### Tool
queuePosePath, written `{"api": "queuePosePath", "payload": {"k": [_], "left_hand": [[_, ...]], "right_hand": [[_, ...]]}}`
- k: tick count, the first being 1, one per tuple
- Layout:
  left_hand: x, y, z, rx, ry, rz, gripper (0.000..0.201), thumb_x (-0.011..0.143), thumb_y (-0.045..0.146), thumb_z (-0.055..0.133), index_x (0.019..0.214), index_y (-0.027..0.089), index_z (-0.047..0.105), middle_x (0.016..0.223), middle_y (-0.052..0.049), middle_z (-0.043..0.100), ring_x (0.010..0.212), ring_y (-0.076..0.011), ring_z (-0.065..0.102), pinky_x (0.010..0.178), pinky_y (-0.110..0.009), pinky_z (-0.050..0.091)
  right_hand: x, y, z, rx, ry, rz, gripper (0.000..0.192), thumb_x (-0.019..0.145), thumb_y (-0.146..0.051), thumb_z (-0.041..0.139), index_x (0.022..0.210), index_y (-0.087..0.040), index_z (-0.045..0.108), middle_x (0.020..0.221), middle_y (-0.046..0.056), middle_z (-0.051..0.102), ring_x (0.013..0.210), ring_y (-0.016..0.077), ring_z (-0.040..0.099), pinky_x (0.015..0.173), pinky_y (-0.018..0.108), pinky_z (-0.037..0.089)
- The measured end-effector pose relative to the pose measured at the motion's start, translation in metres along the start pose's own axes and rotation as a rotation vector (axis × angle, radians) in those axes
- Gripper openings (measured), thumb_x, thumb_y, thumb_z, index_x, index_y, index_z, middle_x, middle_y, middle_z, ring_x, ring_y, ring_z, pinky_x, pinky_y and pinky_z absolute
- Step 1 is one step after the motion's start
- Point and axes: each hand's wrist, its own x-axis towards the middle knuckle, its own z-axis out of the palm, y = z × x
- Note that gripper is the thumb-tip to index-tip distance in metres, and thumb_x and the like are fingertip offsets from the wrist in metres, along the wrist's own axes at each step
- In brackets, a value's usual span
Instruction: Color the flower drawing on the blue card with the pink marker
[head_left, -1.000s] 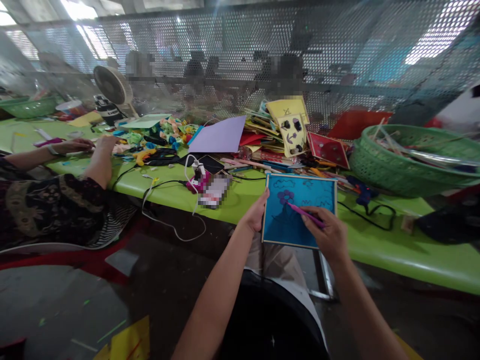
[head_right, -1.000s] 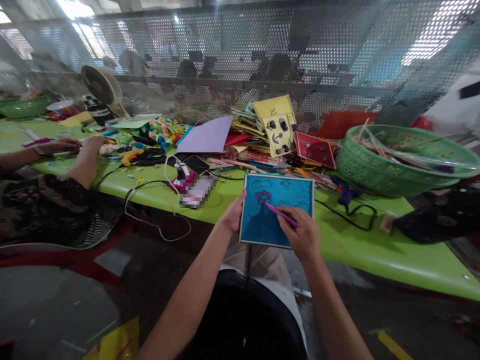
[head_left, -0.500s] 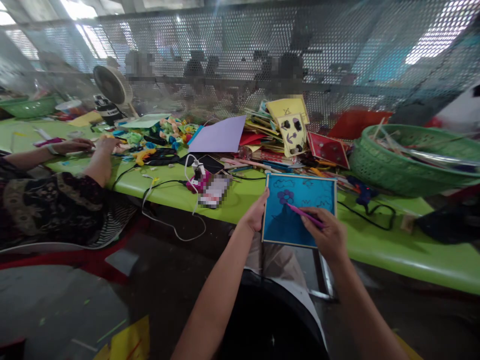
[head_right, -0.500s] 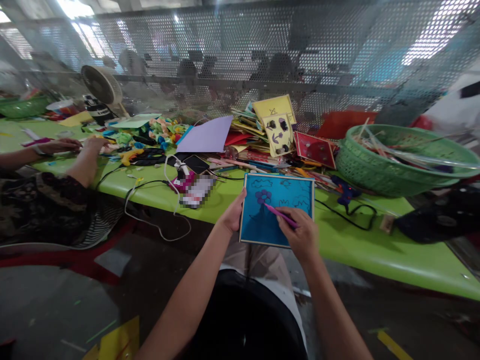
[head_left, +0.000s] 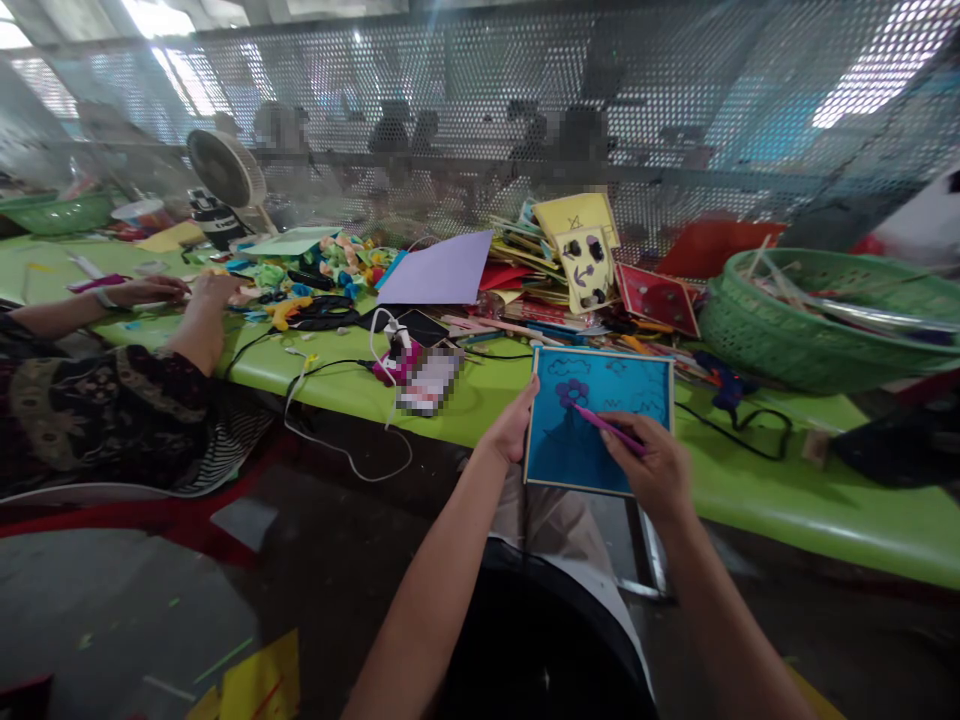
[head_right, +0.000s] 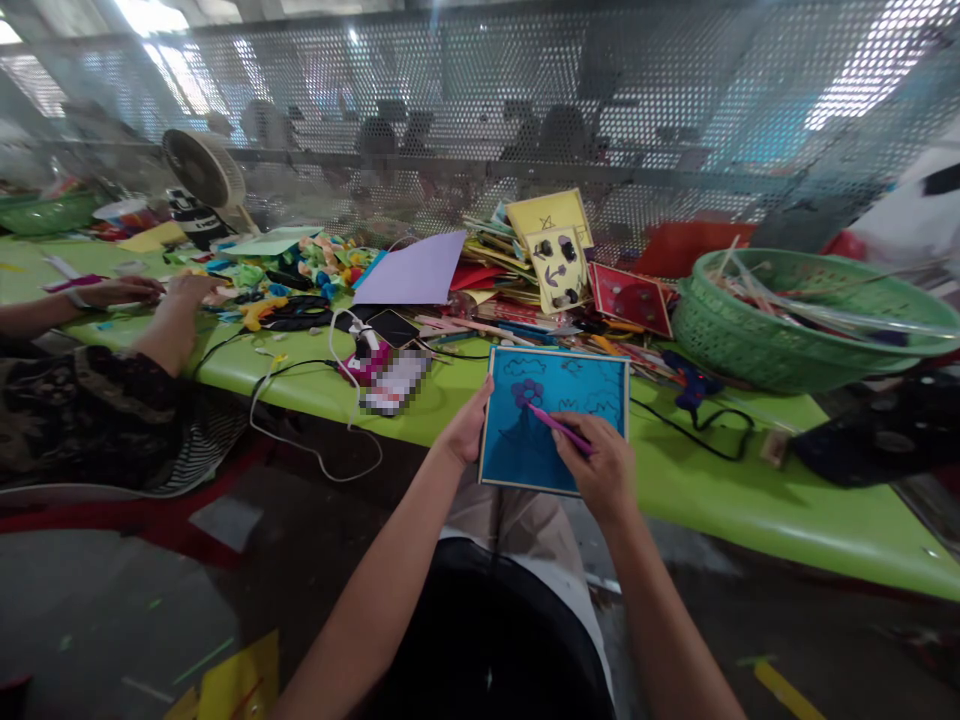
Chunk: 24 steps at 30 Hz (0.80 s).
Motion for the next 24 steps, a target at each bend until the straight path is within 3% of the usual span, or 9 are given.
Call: {"api": "queuePosePath", "payload": {"k": [20, 24], "left_hand": [[-0.001, -0.0008, 0.0052, 0.027, 0.043, 0.001, 0.07, 0.104, 0.062, 0.029, 0.133, 0.011, 0.067, 0.104, -0.016, 0.08, 0.099, -0.029, 0.077, 0.101, -0.049, 0.056], [-0.0024, -0.0005, 0.0075, 0.023, 0.046, 0.002, 0.069, 0.104, 0.061, 0.029, 0.133, 0.011, 0.067, 0.101, -0.016, 0.08, 0.094, -0.028, 0.078, 0.099, -0.048, 0.057]], "right_hand": [[-0.001, 0.0025, 0.0007, 0.0, 0.005, 0.025, 0.017, 0.095, -0.033, 0.065, 0.106, -0.024, 0.075, 0.096, 0.005, 0.076, 0.086, 0.0228, 0.07, 0.078, 0.036, 0.053], [-0.0008, 0.0022, 0.0001, 0.006, -0.009, 0.021, 0.017, 0.095, -0.032, 0.065, 0.106, -0.024, 0.075, 0.097, 0.005, 0.077, 0.086, 0.0228, 0.07, 0.078, 0.036, 0.053]]}}
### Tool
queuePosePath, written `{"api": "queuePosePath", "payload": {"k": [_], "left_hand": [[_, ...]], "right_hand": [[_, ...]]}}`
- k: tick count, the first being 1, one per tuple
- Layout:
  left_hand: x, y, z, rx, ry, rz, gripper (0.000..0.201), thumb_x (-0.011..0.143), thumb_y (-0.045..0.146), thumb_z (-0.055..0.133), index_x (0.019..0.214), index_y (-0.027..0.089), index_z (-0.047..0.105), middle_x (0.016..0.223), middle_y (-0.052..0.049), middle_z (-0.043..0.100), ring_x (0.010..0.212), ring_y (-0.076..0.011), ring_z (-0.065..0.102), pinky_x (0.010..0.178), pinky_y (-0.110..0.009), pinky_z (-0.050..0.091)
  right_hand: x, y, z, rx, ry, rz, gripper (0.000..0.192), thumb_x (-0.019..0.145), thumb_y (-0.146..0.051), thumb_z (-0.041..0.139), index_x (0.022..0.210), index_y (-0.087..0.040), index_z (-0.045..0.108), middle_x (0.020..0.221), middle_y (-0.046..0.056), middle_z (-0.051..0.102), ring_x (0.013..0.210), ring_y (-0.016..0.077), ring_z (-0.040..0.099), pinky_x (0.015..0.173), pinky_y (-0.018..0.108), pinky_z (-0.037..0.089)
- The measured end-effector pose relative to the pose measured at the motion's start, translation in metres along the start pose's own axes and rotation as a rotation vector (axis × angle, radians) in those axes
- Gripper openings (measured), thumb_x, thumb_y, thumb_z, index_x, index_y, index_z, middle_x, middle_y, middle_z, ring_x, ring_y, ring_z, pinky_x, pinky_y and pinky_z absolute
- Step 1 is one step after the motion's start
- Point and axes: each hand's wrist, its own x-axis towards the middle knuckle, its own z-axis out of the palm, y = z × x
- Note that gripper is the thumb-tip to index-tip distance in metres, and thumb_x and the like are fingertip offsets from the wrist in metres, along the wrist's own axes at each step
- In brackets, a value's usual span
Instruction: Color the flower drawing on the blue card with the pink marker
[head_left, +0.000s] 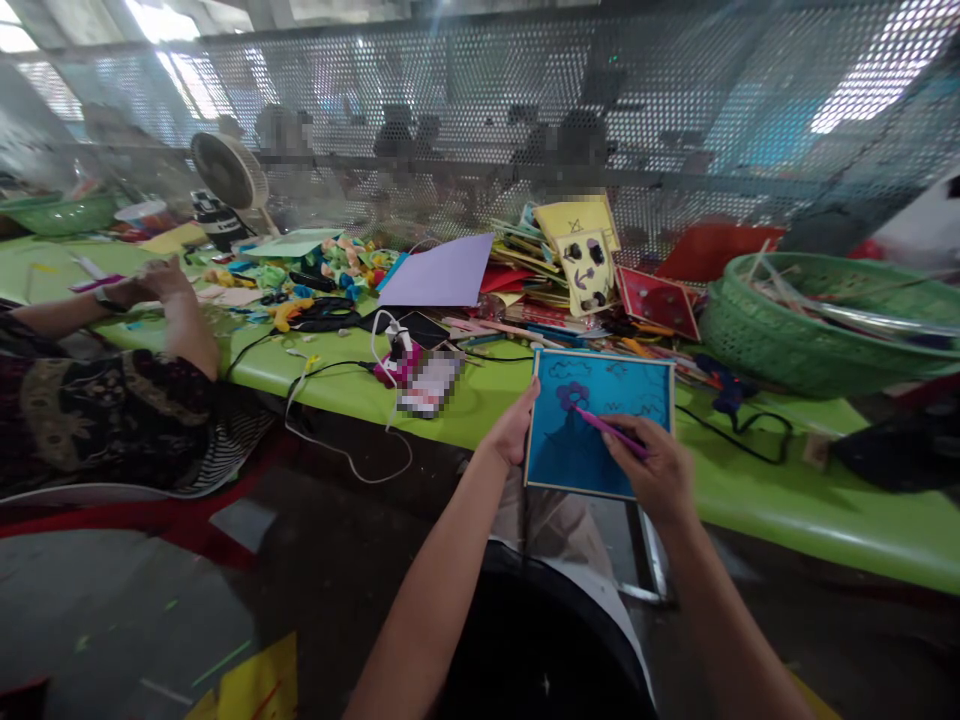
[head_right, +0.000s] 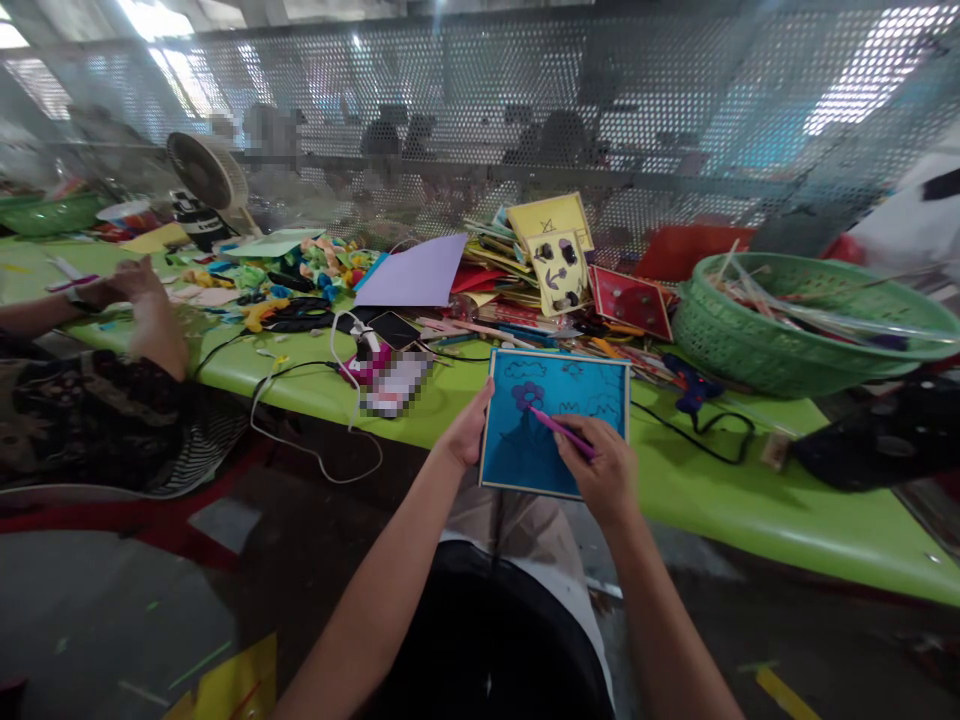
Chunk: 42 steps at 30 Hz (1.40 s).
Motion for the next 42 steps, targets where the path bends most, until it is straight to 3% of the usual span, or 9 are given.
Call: {"api": "queuePosePath", "payload": {"k": [14, 25, 29, 42], "left_hand": [[0.005, -0.002, -0.01, 0.027, -0.051, 0.027, 0.066, 0.1, 0.065, 0.041, 0.125, 0.013, 0.072, 0.104, -0.016, 0.08, 0.093, -0.0286, 0.078, 0.095, -0.046, 0.06], [-0.002, 0.0, 0.002, 0.032, 0.037, 0.03, 0.068, 0.104, 0.059, 0.033, 0.134, 0.009, 0.067, 0.107, -0.017, 0.079, 0.099, -0.0302, 0.077, 0.102, -0.05, 0.056], [-0.001, 0.0, 0.0, 0.026, 0.003, 0.028, 0.067, 0.101, 0.062, 0.041, 0.132, 0.01, 0.068, 0.107, -0.018, 0.079, 0.098, -0.0315, 0.077, 0.098, -0.05, 0.058], [0.002, -0.001, -0.006, -0.005, -0.051, 0.017, 0.067, 0.101, 0.062, 0.041, 0.135, 0.01, 0.067, 0.111, -0.018, 0.078, 0.099, -0.0304, 0.077, 0.102, -0.049, 0.055]], "right_hand": [[-0.001, 0.001, 0.0, 0.05, 0.071, 0.089, 0.02, 0.092, -0.035, 0.068, 0.106, -0.024, 0.077, 0.093, 0.005, 0.076, 0.076, 0.0206, 0.067, 0.069, 0.033, 0.051], [0.002, -0.002, 0.0, 0.03, 0.048, 0.04, 0.017, 0.093, -0.034, 0.066, 0.102, -0.024, 0.077, 0.094, 0.005, 0.077, 0.082, 0.0228, 0.07, 0.076, 0.035, 0.054], [0.002, -0.001, 0.0, 0.017, 0.071, 0.066, 0.019, 0.093, -0.035, 0.066, 0.103, -0.023, 0.077, 0.094, 0.006, 0.077, 0.083, 0.0234, 0.071, 0.076, 0.036, 0.055], [0.001, -0.003, 0.0, 0.028, 0.053, 0.077, 0.018, 0.093, -0.034, 0.066, 0.104, -0.024, 0.076, 0.092, 0.005, 0.077, 0.08, 0.0219, 0.069, 0.074, 0.035, 0.052]]}}
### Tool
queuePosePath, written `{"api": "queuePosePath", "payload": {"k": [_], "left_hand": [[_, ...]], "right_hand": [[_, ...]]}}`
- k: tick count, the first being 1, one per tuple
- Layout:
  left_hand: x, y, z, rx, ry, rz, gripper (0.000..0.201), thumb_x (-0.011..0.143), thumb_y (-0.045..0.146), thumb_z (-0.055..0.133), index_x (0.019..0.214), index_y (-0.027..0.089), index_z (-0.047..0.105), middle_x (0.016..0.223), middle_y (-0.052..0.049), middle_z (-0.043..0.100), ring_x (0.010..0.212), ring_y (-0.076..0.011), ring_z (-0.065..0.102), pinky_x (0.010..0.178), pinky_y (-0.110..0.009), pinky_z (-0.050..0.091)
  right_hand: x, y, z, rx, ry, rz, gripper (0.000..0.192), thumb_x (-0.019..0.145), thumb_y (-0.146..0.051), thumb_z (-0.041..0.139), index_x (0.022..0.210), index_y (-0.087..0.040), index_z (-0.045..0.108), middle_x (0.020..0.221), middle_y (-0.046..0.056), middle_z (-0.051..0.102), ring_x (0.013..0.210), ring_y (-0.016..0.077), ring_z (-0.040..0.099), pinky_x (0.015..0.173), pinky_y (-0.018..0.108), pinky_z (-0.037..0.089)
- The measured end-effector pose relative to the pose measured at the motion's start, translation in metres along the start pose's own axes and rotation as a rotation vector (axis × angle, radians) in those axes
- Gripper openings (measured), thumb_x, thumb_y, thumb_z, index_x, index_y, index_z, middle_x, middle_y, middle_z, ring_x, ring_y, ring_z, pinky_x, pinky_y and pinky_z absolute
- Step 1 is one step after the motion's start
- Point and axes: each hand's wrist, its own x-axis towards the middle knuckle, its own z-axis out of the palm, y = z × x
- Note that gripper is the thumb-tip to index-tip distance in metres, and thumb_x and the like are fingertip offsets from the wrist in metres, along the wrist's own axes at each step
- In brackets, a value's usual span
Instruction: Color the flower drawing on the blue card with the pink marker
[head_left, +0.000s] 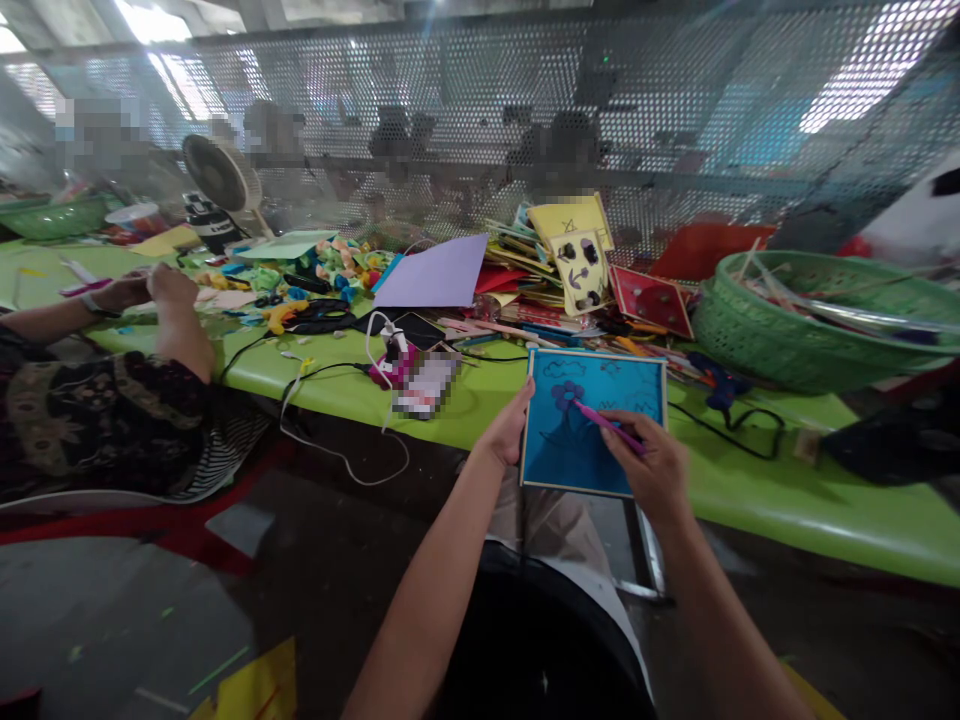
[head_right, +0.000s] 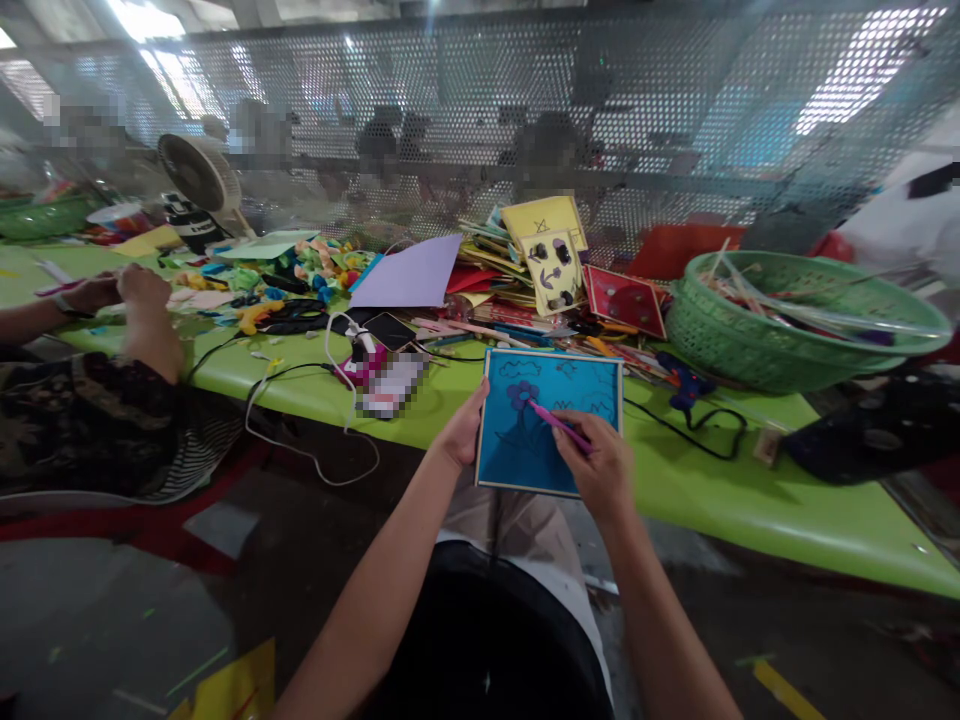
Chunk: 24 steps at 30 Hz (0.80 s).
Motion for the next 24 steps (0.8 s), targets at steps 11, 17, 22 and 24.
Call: {"api": "queuePosePath", "payload": {"k": [11, 17, 22, 24], "left_hand": [[0.0025, -0.0001, -0.0039, -0.009, -0.014, -0.014, 0.071, 0.1, 0.065, 0.037, 0.134, 0.009, 0.067, 0.109, -0.02, 0.078, 0.094, -0.0298, 0.077, 0.102, -0.05, 0.055], [0.0007, 0.0002, -0.0013, 0.014, 0.006, -0.017, 0.071, 0.103, 0.063, 0.03, 0.133, 0.012, 0.068, 0.106, -0.017, 0.079, 0.094, -0.0285, 0.078, 0.099, -0.048, 0.057], [0.0003, 0.0003, -0.0005, 0.009, 0.021, -0.014, 0.07, 0.102, 0.064, 0.034, 0.132, 0.011, 0.068, 0.105, -0.017, 0.08, 0.094, -0.0286, 0.078, 0.098, -0.048, 0.058], [-0.0003, 0.0005, 0.0004, 0.016, 0.019, -0.014, 0.071, 0.102, 0.065, 0.033, 0.132, 0.011, 0.068, 0.106, -0.018, 0.079, 0.094, -0.0294, 0.078, 0.096, -0.048, 0.059]], "right_hand": [[0.0011, -0.0007, 0.0017, -0.003, 0.034, 0.018, 0.02, 0.093, -0.036, 0.066, 0.104, -0.023, 0.076, 0.094, 0.006, 0.078, 0.081, 0.0224, 0.07, 0.075, 0.036, 0.054], [0.0012, -0.0043, -0.0005, 0.002, 0.023, 0.01, 0.02, 0.093, -0.037, 0.066, 0.102, -0.023, 0.077, 0.091, 0.006, 0.077, 0.077, 0.0218, 0.069, 0.071, 0.035, 0.054], [0.0005, -0.0024, -0.0003, 0.005, 0.004, 0.003, 0.019, 0.092, -0.037, 0.066, 0.101, -0.024, 0.077, 0.094, 0.006, 0.078, 0.081, 0.023, 0.07, 0.075, 0.036, 0.054], [0.0004, -0.0002, 0.0011, 0.014, 0.031, 0.021, 0.021, 0.092, -0.038, 0.066, 0.103, -0.023, 0.076, 0.095, 0.006, 0.078, 0.08, 0.0227, 0.07, 0.074, 0.036, 0.054]]}}
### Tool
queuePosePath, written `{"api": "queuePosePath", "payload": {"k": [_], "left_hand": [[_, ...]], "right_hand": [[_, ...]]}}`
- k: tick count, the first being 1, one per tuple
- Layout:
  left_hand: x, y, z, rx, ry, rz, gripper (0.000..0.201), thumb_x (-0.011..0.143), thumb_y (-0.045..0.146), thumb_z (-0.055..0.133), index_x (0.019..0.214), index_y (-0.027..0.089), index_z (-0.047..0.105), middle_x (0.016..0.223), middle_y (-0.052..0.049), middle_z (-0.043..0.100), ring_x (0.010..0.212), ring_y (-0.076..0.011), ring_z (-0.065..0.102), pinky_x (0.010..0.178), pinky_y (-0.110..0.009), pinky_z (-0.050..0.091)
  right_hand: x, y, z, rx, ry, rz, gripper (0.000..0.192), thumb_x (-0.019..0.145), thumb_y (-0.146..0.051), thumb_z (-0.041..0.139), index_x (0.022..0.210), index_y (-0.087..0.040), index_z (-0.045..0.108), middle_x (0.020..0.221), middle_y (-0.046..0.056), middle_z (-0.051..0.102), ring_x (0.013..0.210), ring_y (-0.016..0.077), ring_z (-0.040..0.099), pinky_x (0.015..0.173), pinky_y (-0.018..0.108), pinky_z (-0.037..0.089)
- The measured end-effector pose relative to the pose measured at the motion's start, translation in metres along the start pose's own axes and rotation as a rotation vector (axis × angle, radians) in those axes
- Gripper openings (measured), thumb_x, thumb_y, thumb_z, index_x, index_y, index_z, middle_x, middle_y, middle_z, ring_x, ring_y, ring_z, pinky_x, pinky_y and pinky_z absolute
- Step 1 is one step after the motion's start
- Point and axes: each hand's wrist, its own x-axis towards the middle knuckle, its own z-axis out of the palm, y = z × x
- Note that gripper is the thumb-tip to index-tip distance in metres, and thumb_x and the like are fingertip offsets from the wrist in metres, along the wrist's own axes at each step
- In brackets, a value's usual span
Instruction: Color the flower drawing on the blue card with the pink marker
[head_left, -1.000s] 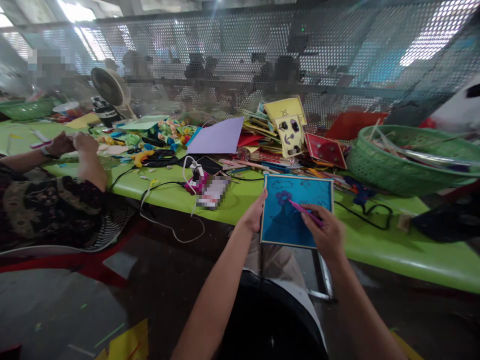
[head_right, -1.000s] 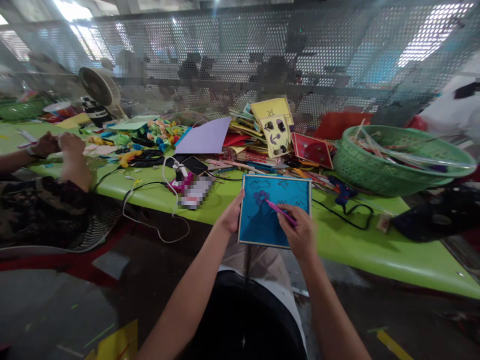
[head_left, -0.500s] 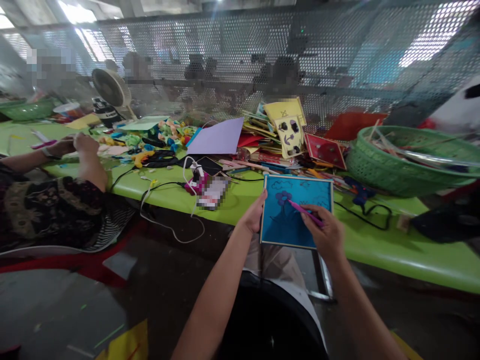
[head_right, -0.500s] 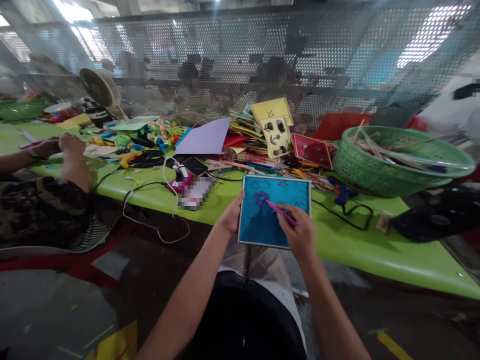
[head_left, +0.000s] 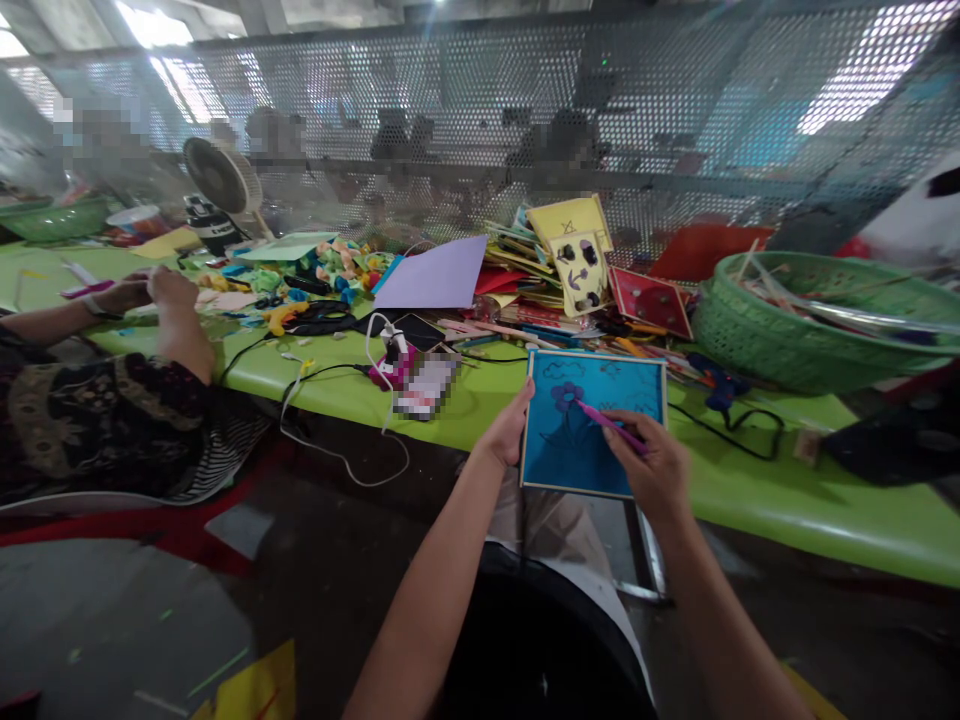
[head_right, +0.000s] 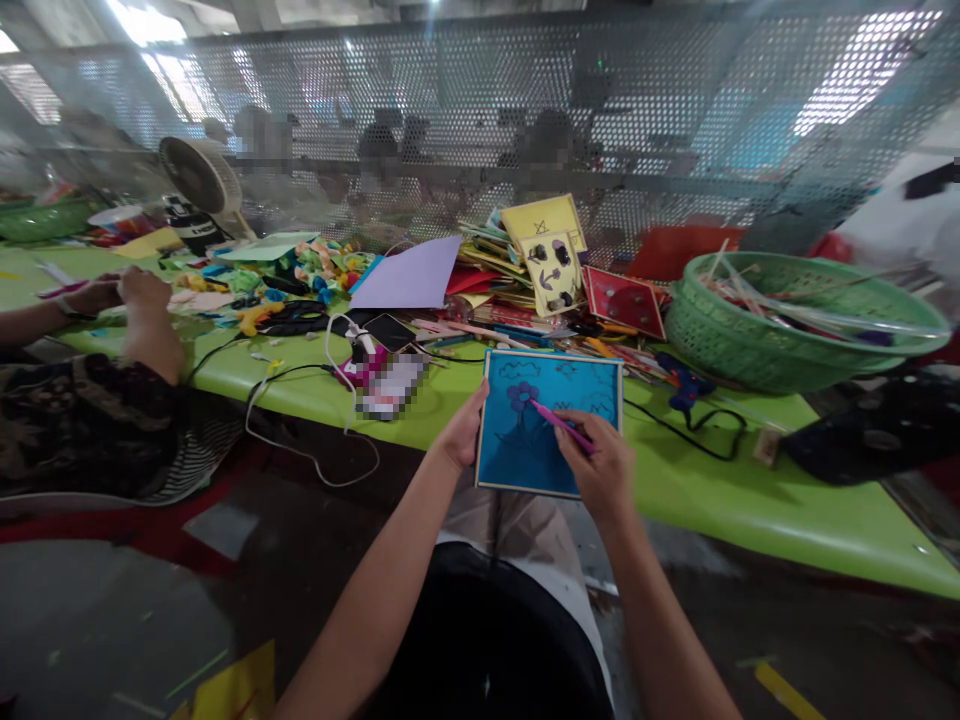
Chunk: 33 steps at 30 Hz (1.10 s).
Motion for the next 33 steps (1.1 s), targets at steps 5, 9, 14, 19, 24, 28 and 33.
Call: {"api": "queuePosePath", "payload": {"k": [5, 9, 14, 19, 24, 28, 33], "left_hand": [[-0.0018, 0.0007, 0.0026, 0.006, 0.032, 0.001, 0.07, 0.104, 0.061, 0.028, 0.133, 0.011, 0.067, 0.102, -0.016, 0.08, 0.097, -0.0284, 0.077, 0.1, -0.048, 0.057], [-0.0012, 0.0011, 0.0021, -0.013, 0.021, -0.003, 0.069, 0.104, 0.061, 0.03, 0.133, 0.011, 0.066, 0.105, -0.016, 0.08, 0.098, -0.0285, 0.077, 0.102, -0.048, 0.055], [-0.0005, 0.0004, 0.0007, -0.012, 0.031, -0.026, 0.073, 0.103, 0.064, 0.029, 0.135, 0.009, 0.065, 0.107, -0.018, 0.079, 0.099, -0.0302, 0.077, 0.104, -0.051, 0.054], [-0.0009, 0.0001, 0.0009, 0.017, 0.011, 0.012, 0.072, 0.104, 0.062, 0.027, 0.136, 0.009, 0.065, 0.108, -0.018, 0.079, 0.095, -0.0292, 0.077, 0.101, -0.05, 0.056], [-0.0029, 0.0011, 0.0058, -0.026, 0.027, 0.023, 0.065, 0.104, 0.057, 0.034, 0.136, 0.01, 0.065, 0.111, -0.018, 0.078, 0.098, -0.0301, 0.077, 0.103, -0.051, 0.055], [-0.0037, 0.0008, 0.0079, 0.011, 0.04, 0.012, 0.071, 0.104, 0.06, 0.029, 0.134, 0.009, 0.067, 0.108, -0.018, 0.079, 0.099, -0.0311, 0.077, 0.101, -0.05, 0.056], [-0.0021, 0.0007, 0.0046, 0.028, 0.023, 0.014, 0.07, 0.103, 0.062, 0.03, 0.131, 0.01, 0.068, 0.106, -0.017, 0.079, 0.099, -0.0305, 0.077, 0.099, -0.049, 0.057]], "right_hand": [[-0.0003, 0.0029, 0.0008, 0.019, -0.001, 0.024, 0.021, 0.093, -0.037, 0.066, 0.105, -0.023, 0.076, 0.091, 0.005, 0.077, 0.075, 0.0205, 0.068, 0.069, 0.034, 0.052], [-0.0006, 0.0021, -0.0014, 0.005, -0.027, 0.005, 0.02, 0.093, -0.037, 0.066, 0.103, -0.023, 0.077, 0.088, 0.004, 0.076, 0.074, 0.0202, 0.067, 0.069, 0.033, 0.051], [-0.0001, 0.0016, -0.0002, 0.016, -0.003, 0.003, 0.021, 0.093, -0.037, 0.067, 0.104, -0.022, 0.077, 0.092, 0.005, 0.076, 0.078, 0.0208, 0.068, 0.072, 0.033, 0.051], [0.0002, 0.0006, -0.001, 0.013, -0.011, 0.012, 0.021, 0.092, -0.036, 0.067, 0.103, -0.022, 0.077, 0.089, 0.005, 0.076, 0.074, 0.0203, 0.067, 0.069, 0.033, 0.05], [-0.0003, 0.0009, -0.0031, 0.003, -0.06, -0.033, 0.018, 0.092, -0.034, 0.067, 0.101, -0.023, 0.077, 0.089, 0.004, 0.076, 0.076, 0.0209, 0.067, 0.07, 0.033, 0.05], [-0.0003, 0.0011, -0.0009, 0.012, -0.019, -0.016, 0.019, 0.092, -0.033, 0.067, 0.103, -0.022, 0.077, 0.091, 0.005, 0.076, 0.077, 0.0207, 0.067, 0.071, 0.033, 0.05], [0.001, -0.0005, -0.0009, 0.017, -0.009, -0.01, 0.019, 0.092, -0.034, 0.067, 0.103, -0.022, 0.077, 0.09, 0.005, 0.076, 0.076, 0.0205, 0.067, 0.072, 0.033, 0.051]]}}
